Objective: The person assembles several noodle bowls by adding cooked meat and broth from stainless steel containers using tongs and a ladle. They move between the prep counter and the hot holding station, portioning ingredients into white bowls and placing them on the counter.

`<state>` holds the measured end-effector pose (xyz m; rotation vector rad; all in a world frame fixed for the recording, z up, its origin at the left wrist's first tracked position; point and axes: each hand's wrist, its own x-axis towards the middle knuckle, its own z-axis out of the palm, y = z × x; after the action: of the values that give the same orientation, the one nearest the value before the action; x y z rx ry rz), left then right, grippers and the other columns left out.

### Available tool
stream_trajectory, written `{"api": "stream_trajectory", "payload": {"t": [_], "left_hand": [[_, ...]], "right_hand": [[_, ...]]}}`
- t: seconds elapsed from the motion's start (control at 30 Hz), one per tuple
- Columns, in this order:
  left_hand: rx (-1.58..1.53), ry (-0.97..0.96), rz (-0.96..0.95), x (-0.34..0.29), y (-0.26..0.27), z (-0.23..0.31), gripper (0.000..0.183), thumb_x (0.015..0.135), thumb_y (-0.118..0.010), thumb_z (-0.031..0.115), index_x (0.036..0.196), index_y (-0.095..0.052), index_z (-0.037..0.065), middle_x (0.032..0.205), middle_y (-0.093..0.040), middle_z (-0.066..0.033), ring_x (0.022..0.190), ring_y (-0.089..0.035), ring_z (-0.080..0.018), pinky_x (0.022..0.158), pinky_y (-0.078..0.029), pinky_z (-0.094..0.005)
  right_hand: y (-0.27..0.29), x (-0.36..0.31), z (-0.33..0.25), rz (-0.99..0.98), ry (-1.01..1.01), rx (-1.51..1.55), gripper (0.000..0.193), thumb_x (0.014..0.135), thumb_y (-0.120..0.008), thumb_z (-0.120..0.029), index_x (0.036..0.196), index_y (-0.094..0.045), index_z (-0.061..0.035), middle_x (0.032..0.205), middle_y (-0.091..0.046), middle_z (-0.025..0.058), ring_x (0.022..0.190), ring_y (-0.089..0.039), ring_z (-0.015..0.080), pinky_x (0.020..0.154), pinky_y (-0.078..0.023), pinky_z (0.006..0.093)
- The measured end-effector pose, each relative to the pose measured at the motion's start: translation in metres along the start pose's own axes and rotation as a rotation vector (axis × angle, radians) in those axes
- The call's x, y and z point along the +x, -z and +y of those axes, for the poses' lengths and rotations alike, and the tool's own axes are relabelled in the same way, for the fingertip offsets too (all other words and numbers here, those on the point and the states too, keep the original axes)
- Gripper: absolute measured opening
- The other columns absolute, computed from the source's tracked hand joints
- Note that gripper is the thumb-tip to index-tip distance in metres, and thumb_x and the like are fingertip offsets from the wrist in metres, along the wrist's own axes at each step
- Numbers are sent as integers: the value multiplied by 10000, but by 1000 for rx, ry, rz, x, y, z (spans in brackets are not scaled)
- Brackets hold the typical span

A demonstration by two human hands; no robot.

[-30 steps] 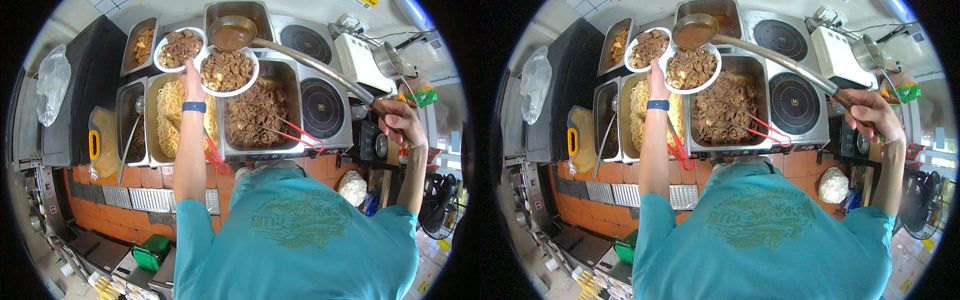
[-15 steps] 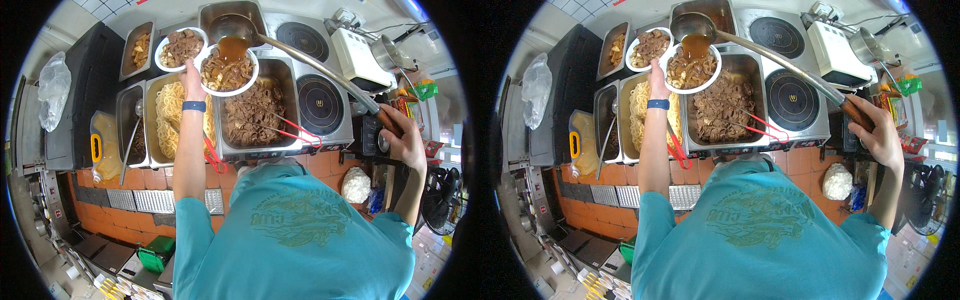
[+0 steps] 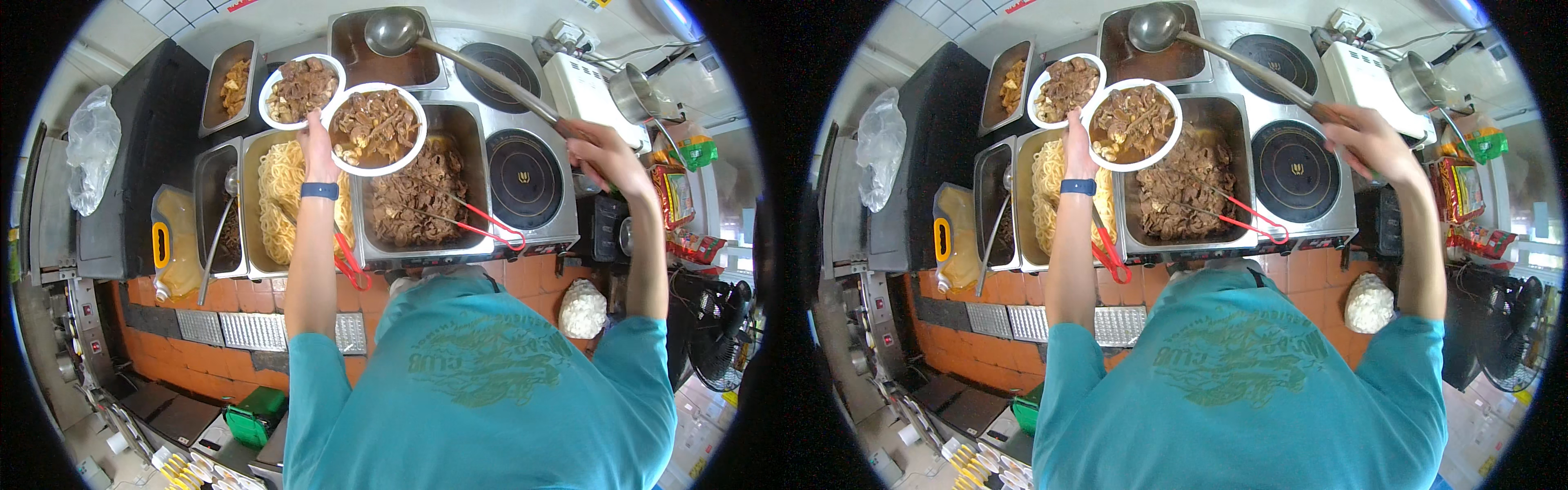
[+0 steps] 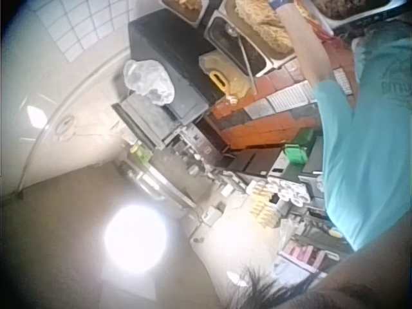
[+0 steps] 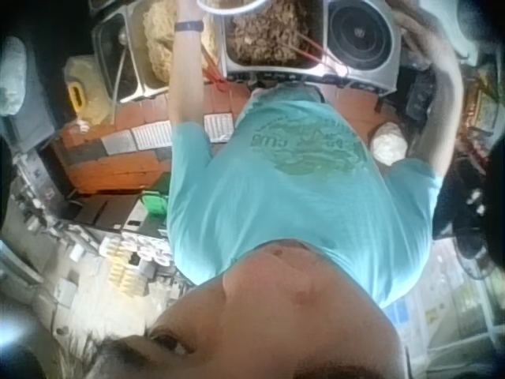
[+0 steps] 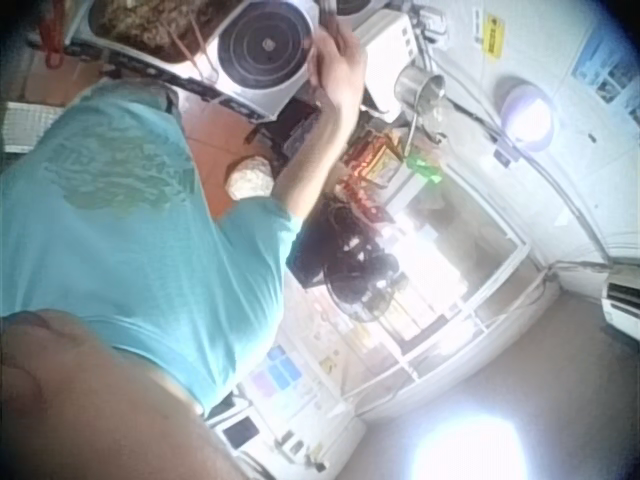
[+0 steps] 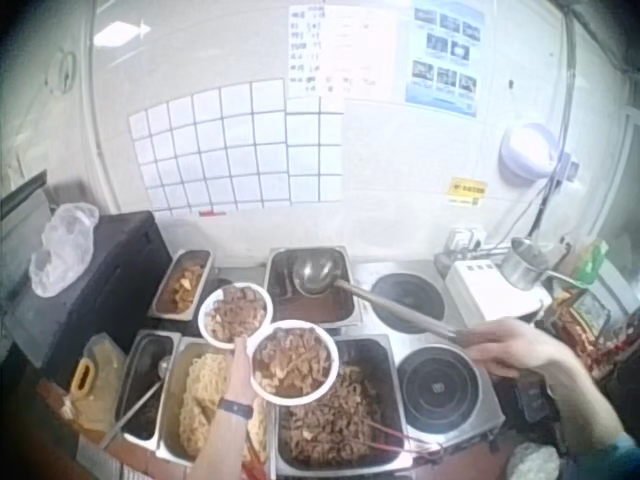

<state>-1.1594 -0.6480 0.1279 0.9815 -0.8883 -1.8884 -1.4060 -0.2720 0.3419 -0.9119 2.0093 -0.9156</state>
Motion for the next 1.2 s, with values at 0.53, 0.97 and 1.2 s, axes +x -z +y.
{"api": "stream_trajectory", "payload": {"t": [0.53, 0.97, 1.2], "left_hand": [[68, -2, 55, -65, 20, 4, 448, 1013, -512, 323, 1303, -539, -18, 1218, -637, -126, 1075, -640, -219, 915, -538, -346], [21, 80, 3, -67, 27, 2, 624, 992, -596, 285, 1479, -342, -11, 1408, -496, -152, 1261, -513, -244, 1053, -432, -372], [-3, 85, -64, -62, 32, -6, 693, 992, -597, 277, 1527, -261, -8, 1466, -454, -176, 1309, -494, -259, 1079, -416, -363]], "right_hand": [[-57, 176, 8, -29, 0, -392, 222, 892, -661, -209, 924, -658, 10, 795, -676, 109, 611, -631, 186, 542, -503, 337], [-11, 68, -35, -173, -140, 274, 377, 1011, -554, -170, 1288, -545, 85, 816, -586, 0, 479, -450, -10, 353, -318, 145], [10, -19, -67, -147, -63, 296, 487, 989, -586, -228, 1346, -524, 98, 758, -569, -2, 404, -434, -15, 307, -323, 129]]}}
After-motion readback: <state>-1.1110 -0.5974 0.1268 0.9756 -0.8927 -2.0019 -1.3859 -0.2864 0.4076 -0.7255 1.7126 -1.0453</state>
